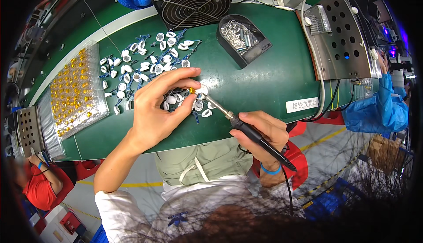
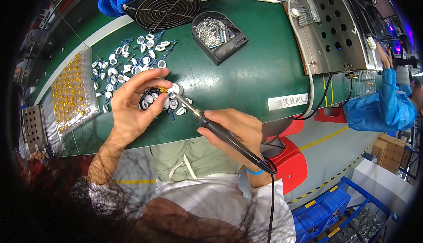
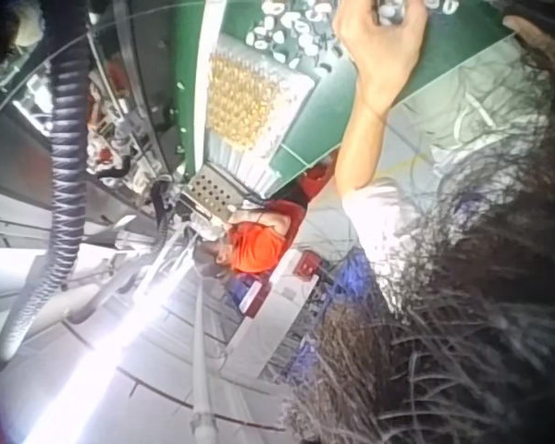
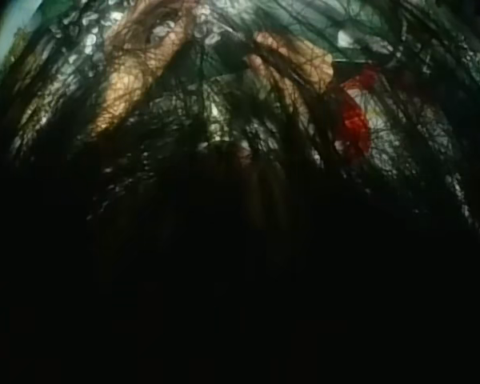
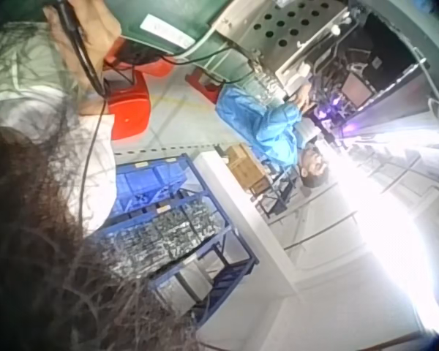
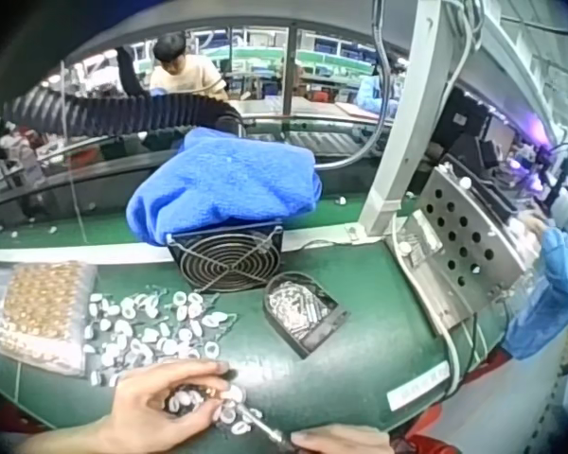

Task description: Soldering electronic components and organizing them into sorting trays.

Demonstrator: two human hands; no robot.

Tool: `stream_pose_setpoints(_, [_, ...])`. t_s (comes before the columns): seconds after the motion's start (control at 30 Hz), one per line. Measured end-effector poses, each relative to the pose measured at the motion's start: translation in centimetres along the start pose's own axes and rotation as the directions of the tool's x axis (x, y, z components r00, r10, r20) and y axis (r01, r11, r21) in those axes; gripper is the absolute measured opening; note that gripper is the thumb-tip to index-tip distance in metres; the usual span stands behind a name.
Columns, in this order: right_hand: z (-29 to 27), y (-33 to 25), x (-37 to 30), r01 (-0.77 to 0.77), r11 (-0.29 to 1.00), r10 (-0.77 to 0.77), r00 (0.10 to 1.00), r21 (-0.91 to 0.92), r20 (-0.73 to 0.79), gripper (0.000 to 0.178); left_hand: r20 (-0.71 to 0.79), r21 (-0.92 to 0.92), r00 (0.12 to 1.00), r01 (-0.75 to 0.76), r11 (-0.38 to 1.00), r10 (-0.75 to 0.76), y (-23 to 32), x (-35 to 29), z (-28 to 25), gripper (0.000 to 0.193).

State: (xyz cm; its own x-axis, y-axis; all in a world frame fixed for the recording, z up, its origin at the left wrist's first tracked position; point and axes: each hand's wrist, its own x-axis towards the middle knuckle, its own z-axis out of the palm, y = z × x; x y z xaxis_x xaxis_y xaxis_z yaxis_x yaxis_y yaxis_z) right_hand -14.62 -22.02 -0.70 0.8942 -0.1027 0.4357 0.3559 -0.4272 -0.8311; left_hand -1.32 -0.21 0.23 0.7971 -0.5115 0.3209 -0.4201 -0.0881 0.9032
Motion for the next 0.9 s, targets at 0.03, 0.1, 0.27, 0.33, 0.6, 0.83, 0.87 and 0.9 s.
stream_pose_setpoints(0.03, [-0.03,-0.02,-0.01,-0.011,1.000,0.011,1.000,0.000,-0.005,0.044,0.002,-0.007,1.000,0.001,1.000,-0.001,0.01,0.02,-0.02,0.047])
stream_pose_setpoints(0.1, [0.05,0.07,0.05,0.003,1.000,-0.003,1.000,-0.003,-0.005,0.044,0.005,-0.014,1.000,0.001,1.000,-0.001,0.01,0.04,-0.05,0.047])
stream_pose_setpoints(0.27, [0.17,0.16,0.06,0.016,1.000,-0.016,1.000,0.002,0.000,0.045,0.006,-0.009,1.000,0.014,1.000,-0.014,0.01,-0.01,-0.08,0.047])
stream_pose_setpoints(0.33, [0.15,0.21,0.02,0.020,1.000,-0.020,1.000,0.005,0.004,0.046,0.006,0.004,1.000,0.004,1.000,-0.004,-0.01,0.01,-0.13,0.047])
stream_pose_setpoints(0.6, [0.11,-0.09,0.14,0.004,1.000,-0.004,1.000,0.001,-0.001,0.046,0.005,0.010,1.000,0.005,1.000,-0.005,0.00,-0.03,-0.11,0.048])
stream_pose_setpoints(0.83, [-0.21,0.20,-0.54,-0.032,0.999,0.032,0.999,0.006,-0.025,0.044,0.051,0.024,0.999,-0.014,1.000,0.013,-0.15,-0.12,-0.29,0.052])
stream_pose_setpoints(0.87, [-0.05,0.09,-0.69,0.005,1.000,-0.005,1.000,0.005,-0.027,0.044,0.000,-0.001,1.000,-0.005,1.000,0.005,-0.13,-0.11,-0.18,0.047])
stream_pose_setpoints(0.9, [0.19,-0.04,-0.69,-0.032,0.999,0.034,0.994,0.021,-0.107,0.045,0.004,0.026,1.000,-0.026,0.999,0.026,-0.02,-0.11,-0.27,0.047])
